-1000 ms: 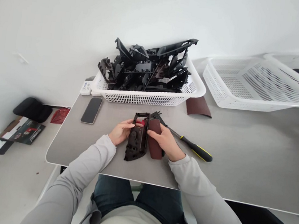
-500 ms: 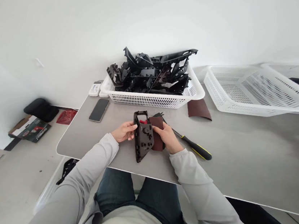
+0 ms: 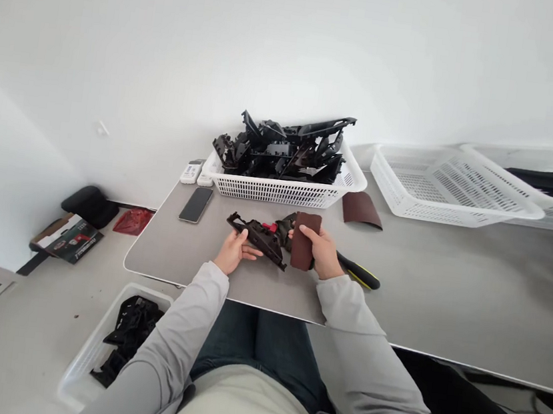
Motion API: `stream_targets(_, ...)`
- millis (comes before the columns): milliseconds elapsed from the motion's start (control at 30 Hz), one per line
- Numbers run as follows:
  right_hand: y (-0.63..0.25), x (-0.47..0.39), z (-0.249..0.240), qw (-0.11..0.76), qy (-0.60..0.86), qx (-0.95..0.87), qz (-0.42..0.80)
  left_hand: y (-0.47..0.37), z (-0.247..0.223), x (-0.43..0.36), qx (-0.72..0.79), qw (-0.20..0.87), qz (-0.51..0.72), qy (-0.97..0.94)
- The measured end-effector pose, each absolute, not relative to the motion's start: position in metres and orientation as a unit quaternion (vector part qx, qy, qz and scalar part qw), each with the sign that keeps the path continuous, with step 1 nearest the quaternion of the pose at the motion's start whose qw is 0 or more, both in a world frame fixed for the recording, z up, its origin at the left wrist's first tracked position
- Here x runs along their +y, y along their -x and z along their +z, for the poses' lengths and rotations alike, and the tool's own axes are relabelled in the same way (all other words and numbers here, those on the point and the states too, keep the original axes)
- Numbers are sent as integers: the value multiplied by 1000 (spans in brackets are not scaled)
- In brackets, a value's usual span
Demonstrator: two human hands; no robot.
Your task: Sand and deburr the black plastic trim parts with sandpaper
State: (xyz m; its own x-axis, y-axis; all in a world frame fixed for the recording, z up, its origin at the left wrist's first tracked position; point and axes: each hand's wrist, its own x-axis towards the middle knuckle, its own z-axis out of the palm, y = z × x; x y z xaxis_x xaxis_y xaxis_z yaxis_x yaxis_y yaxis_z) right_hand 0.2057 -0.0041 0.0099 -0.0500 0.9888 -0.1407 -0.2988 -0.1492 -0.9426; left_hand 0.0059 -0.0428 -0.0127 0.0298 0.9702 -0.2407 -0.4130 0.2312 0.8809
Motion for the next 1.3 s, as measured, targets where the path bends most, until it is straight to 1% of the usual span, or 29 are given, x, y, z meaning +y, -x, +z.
stream_targets(200, -195, -47, -6, 537, 412, -393, 623, -14, -22, -52, 408, 663, 541, -319)
stream_targets(333, -188, -66, -18, 558, 421, -409, 587, -18, -25, -54, 400, 666, 544, -318)
stream_targets(500, -187, -66, -26, 550, 451, -433, 554, -23, -25, -54, 408, 660, 559, -292)
stream_targets(700, -186, -58, -31, 533, 450, -445, 562, -26, -24, -53, 405, 685, 519, -312)
stream_targets(967, -187, -54, -41, 530, 461, -475, 531, -42, -25, -54, 466, 621, 523, -350)
stream_targets(1067, -188, -57, -40, 533, 467, -485, 512, -47, -23, -56, 476, 617, 523, -345)
stream_targets(1200, -186, -65, -34, 523, 463, -510, 503, -48, -22, -58, 452, 624, 550, -322)
stream_targets(1300, -182, -69, -32, 511, 445, -594, 433, -48, -25, -59, 445, 623, 559, -318)
